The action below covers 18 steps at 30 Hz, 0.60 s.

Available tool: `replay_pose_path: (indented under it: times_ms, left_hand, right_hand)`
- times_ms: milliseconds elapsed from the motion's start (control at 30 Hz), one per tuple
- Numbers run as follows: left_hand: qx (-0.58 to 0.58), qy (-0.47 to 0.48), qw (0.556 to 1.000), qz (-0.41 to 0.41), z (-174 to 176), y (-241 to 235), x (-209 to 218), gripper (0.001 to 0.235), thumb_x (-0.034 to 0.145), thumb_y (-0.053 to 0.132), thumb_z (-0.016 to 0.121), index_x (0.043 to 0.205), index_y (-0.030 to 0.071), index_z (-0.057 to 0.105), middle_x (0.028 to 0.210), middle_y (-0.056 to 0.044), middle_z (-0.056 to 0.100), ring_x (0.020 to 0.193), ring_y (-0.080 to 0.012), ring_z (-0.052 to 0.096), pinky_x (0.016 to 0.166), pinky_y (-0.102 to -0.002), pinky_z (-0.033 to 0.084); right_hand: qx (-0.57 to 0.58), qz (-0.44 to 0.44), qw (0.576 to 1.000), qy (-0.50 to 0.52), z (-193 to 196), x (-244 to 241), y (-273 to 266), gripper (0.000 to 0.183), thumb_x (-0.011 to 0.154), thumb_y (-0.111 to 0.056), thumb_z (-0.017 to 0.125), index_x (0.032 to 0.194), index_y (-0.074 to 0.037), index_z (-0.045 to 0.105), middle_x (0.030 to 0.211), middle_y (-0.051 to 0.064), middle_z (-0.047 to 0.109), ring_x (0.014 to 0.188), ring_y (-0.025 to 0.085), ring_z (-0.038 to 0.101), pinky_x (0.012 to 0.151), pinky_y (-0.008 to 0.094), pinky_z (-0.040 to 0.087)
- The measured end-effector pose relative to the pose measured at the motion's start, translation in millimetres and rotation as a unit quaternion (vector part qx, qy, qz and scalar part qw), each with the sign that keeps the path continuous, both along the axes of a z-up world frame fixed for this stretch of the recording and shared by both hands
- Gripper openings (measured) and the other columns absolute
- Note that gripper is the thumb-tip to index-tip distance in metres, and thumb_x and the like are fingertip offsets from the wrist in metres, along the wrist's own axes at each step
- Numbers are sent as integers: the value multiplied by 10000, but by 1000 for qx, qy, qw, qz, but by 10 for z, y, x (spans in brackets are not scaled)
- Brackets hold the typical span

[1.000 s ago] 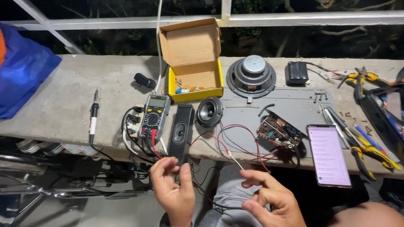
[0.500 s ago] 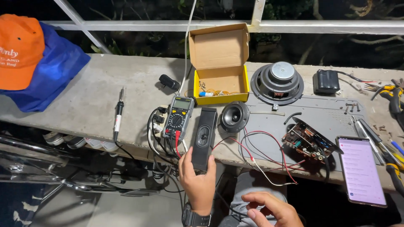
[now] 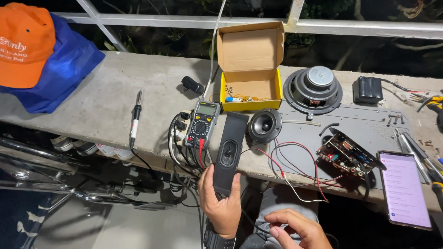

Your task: The person works on a disassembled speaker system on a table, handling a circuit board and connecting wires to a speaker. They use a multimeter to test the connections and manipulate the speaker components.

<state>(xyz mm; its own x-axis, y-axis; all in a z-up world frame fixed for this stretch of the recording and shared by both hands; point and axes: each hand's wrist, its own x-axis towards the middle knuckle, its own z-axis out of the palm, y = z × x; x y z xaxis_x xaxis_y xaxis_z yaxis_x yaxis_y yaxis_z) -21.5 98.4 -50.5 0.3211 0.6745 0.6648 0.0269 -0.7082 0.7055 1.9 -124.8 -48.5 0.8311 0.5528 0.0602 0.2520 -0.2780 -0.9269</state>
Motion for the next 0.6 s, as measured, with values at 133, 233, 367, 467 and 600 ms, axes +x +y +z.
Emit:
replay_pose_path:
  times_ms: [133, 233, 367, 467, 600]
  left_hand:
    - [-20, 4, 1000, 1, 33, -68, -37, 684, 923, 228, 992, 1500, 24, 686, 1419, -182, 786, 1301, -347, 795, 1166, -448, 646]
    - [-46, 0, 999, -24, 59, -125, -67, 691, 920, 234, 987, 1508, 30, 685, 1421, -173, 792, 1318, -340, 791, 1184, -442, 638]
    - [-69, 1, 997, -29, 79, -233, -92, 669, 917, 250, 979, 1483, 25, 703, 1398, -164, 794, 1285, -334, 790, 1158, -436, 629]
    - [-77, 0, 996, -49, 86, -261, -123, 663, 922, 260, 972, 1483, 27, 706, 1420, -158, 792, 1314, -326, 786, 1183, -435, 622]
    - [-104, -5, 989, -102, 34, -209, -156, 696, 941, 346, 942, 1517, 48, 689, 1457, -158, 779, 1356, -336, 773, 1201, -442, 597]
  right_hand:
    - [8, 3, 1000, 5, 45, 38, 18, 233, 927, -299, 894, 1110, -192, 991, 1095, -55, 1011, 921, 64, 902, 698, 239, 683]
    - [26, -11, 999, -17, 353, 145, 160, 255, 942, -193, 882, 1184, -150, 951, 1050, -11, 945, 868, 75, 840, 734, 234, 660]
    - [74, -83, 980, -165, 933, 439, 450, 315, 1030, -83, 767, 1343, -52, 790, 1179, 88, 832, 996, 160, 810, 866, 279, 650]
    - [93, -57, 977, -185, 1191, 809, 631, 499, 1041, -100, 764, 1525, -55, 647, 1401, 152, 740, 1176, 231, 810, 1035, 356, 688]
    - [30, 76, 993, -88, 1503, 1185, 798, 669, 1092, -316, 667, 1730, -188, 510, 1788, 92, 557, 1590, 241, 585, 1203, 450, 576]
